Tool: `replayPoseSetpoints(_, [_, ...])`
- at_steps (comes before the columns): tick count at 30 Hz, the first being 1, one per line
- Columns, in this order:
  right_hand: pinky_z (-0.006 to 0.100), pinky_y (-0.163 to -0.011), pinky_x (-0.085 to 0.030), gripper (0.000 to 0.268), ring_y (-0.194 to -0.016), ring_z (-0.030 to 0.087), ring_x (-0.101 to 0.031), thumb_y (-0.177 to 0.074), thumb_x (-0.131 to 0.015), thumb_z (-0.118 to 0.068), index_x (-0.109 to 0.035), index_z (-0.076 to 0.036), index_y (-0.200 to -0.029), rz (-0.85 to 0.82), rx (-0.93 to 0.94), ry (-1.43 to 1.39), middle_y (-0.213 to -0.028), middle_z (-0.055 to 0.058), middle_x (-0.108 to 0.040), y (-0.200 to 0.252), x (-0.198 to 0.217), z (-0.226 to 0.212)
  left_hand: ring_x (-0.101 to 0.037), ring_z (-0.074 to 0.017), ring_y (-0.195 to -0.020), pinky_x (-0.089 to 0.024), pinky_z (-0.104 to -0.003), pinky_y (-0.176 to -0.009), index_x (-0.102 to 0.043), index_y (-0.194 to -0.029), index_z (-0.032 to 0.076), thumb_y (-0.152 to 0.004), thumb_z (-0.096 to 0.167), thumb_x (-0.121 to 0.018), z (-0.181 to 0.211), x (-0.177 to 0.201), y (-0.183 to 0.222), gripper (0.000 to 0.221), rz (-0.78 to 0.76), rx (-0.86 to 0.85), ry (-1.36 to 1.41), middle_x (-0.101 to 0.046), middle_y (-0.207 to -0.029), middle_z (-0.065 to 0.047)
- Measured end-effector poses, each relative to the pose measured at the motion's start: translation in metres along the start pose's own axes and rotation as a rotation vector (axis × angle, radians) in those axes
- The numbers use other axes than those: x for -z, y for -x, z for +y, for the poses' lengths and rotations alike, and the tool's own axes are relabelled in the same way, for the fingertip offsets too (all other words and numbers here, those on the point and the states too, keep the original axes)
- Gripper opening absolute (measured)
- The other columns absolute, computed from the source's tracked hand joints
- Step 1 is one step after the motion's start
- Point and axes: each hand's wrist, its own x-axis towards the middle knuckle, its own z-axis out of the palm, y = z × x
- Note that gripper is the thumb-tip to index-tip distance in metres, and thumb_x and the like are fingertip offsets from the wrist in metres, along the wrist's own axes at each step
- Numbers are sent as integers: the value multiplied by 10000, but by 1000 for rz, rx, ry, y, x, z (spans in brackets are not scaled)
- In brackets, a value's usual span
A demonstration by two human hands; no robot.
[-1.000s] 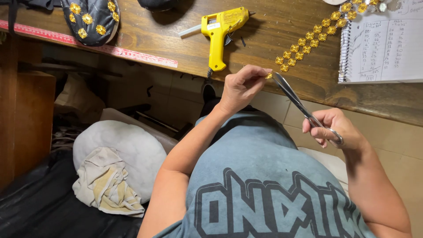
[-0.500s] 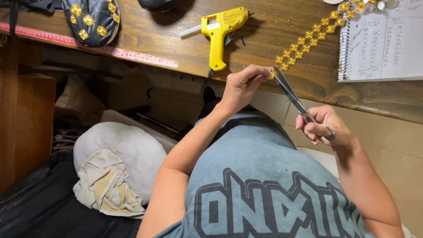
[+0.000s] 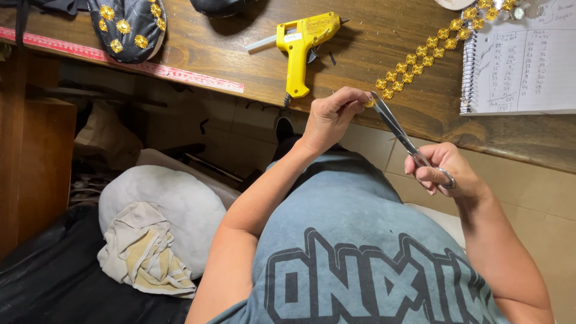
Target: Decorating black fabric boots by gluing small gold flower ornaments using a hot glue gun
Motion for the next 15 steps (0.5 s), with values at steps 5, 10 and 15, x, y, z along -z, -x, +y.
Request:
replayPoseSetpoints(5, [207,-333,-357,359,-428,69,-423,-734,-837,-343,-718,-25,-851,76,-51,88,-590,4,-503,-2,2,4,-692,-95,-847,-592,-209,-834,-672,-1066,111,-1000,-31,-621,-8,-2,1,165,15,5,-18,-752,-1047,-13])
replayPoseSetpoints(10, [205,-313,-377,321,-437,66,-430,-725,-845,-313,-723,-43,-848,109,-78,134,-623,5,-537,-4,7,10,-686,-80,-852,-572,-202,-821,-676,-1067,132,-999,1,-651,-5,-4,1,150,15,27,-66,-758,-1046,11])
replayPoseSetpoints(15, [227,-359,-397,238,-453,86,-442,-735,-867,-196,-692,-40,-778,229,-89,196,-628,25,-574,-5,-7,0,-786,-190,-937,-705,-333,-827,-589,-1264,85,-946,100,-647,22,-4,-9,324,68,374,264,-773,-1040,-159])
